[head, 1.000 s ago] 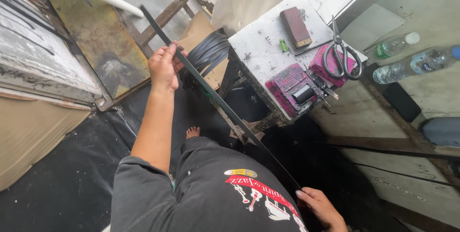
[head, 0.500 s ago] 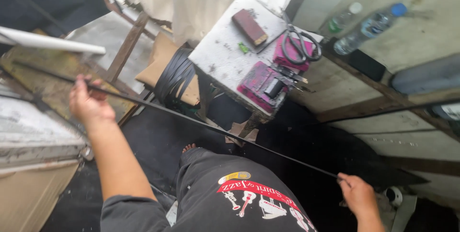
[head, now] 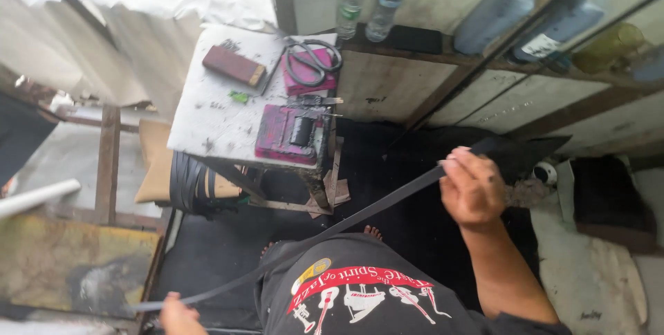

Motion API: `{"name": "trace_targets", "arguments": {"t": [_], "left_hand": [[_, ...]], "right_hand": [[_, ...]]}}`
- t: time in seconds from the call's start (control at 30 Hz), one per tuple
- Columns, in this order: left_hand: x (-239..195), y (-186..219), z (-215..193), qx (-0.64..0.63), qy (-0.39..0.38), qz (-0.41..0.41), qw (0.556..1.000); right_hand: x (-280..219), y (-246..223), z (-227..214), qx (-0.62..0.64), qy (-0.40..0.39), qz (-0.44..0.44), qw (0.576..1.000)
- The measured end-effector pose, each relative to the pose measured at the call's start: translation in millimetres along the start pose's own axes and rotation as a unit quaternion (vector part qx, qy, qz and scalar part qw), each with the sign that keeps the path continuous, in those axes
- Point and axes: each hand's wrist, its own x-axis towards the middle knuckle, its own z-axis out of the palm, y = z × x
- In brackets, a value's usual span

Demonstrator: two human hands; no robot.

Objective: Applying edge paint to leather strips and hanging them on a line to dry

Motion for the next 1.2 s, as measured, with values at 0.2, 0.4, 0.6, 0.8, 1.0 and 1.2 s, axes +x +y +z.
{"name": "trace_targets", "arguments": {"t": [0.2,0.4,0.6,0.8,1.0,1.2], "left_hand": [[-147,-1,38,0.216,-0.288,0.252,0.898],[-354,52,46,0.209,-0.657,0.396,0.606],[-466,73,26,0.195,-0.733,0.525,0.387],[-476,78,20,0.115,-0.69,0.583,0.412],[-502,80,13,0.02,-0.68,0.61,0.407],[-507,69,27,-0.07,-0.706,0.54,0.453]], "right_hand": [[12,-30,34,0.042,-0.006,-0.02,0.999],[27,-48,62,0.106,0.015,-0.046,0.993],[51,-50,72,0.129,0.03,-0.011,0.991],[46,-46,84,0.213,0.043,0.104,0.971],[37,-53,102,0.379,0.056,0.286,0.879],[40,-58,125,0.476,0.119,0.355,0.796]]}}
